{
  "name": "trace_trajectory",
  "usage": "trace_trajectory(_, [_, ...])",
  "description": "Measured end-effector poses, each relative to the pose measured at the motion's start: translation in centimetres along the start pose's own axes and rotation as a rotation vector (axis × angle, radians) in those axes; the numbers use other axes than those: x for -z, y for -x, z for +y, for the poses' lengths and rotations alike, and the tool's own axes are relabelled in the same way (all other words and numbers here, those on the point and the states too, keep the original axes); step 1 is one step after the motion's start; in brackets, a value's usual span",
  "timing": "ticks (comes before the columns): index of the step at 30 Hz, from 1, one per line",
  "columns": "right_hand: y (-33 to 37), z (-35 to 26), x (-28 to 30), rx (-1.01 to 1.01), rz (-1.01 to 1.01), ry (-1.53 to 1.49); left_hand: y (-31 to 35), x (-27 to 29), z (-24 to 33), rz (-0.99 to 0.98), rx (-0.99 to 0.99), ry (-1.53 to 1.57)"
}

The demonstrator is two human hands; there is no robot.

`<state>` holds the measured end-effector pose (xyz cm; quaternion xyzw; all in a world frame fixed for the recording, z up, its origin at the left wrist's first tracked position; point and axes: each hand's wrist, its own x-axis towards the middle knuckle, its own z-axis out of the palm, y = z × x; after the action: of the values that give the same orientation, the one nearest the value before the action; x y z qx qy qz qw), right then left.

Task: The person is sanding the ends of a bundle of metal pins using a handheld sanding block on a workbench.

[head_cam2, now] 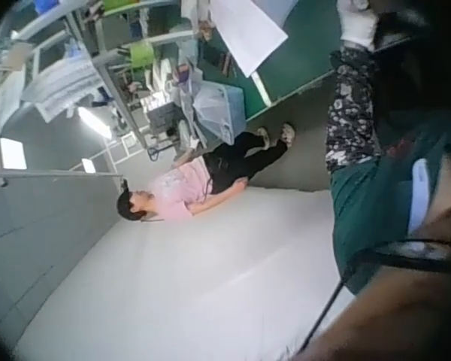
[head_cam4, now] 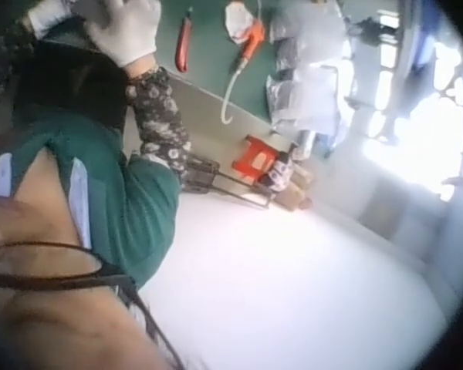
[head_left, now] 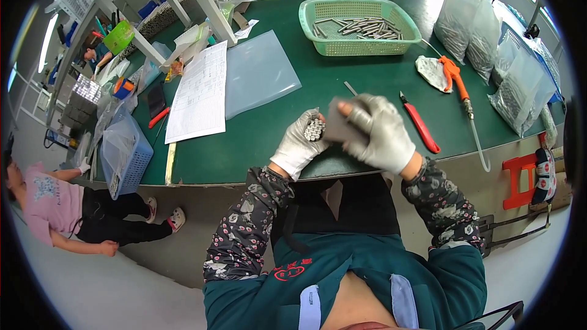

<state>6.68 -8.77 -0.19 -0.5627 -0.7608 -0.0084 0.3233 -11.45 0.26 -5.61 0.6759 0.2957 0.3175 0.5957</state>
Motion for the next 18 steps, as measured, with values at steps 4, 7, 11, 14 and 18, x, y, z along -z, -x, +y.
trace_trajectory(4, [-0.4,1.0,1.0,-0.165,0.134,0.137,-0.3,-0.1,-0.6,0.008,0.052,-0.018])
trace_trajectory(7, [-0.6,-1.3,0.0,0.128,-0.088,-0.03,-0.2,0.2,-1.1,0.082,-0.128,-0.167])
trace_trajectory(11, [-1.8,1.7,1.2,-0.158,0.194,0.235,0.1,-0.2,-0.4,0.012,0.014,0.036])
trace_trajectory(14, [-0.9,-0.8,0.8,0.136,-0.061,-0.003,-0.3,-0.3,-0.7,0.045,-0.034,0.044])
trace_trajectory(18, [-2.0,1.6,1.3,-0.168,0.158,0.337,0.0,0.1,-0.1,-0.041,0.088,0.113])
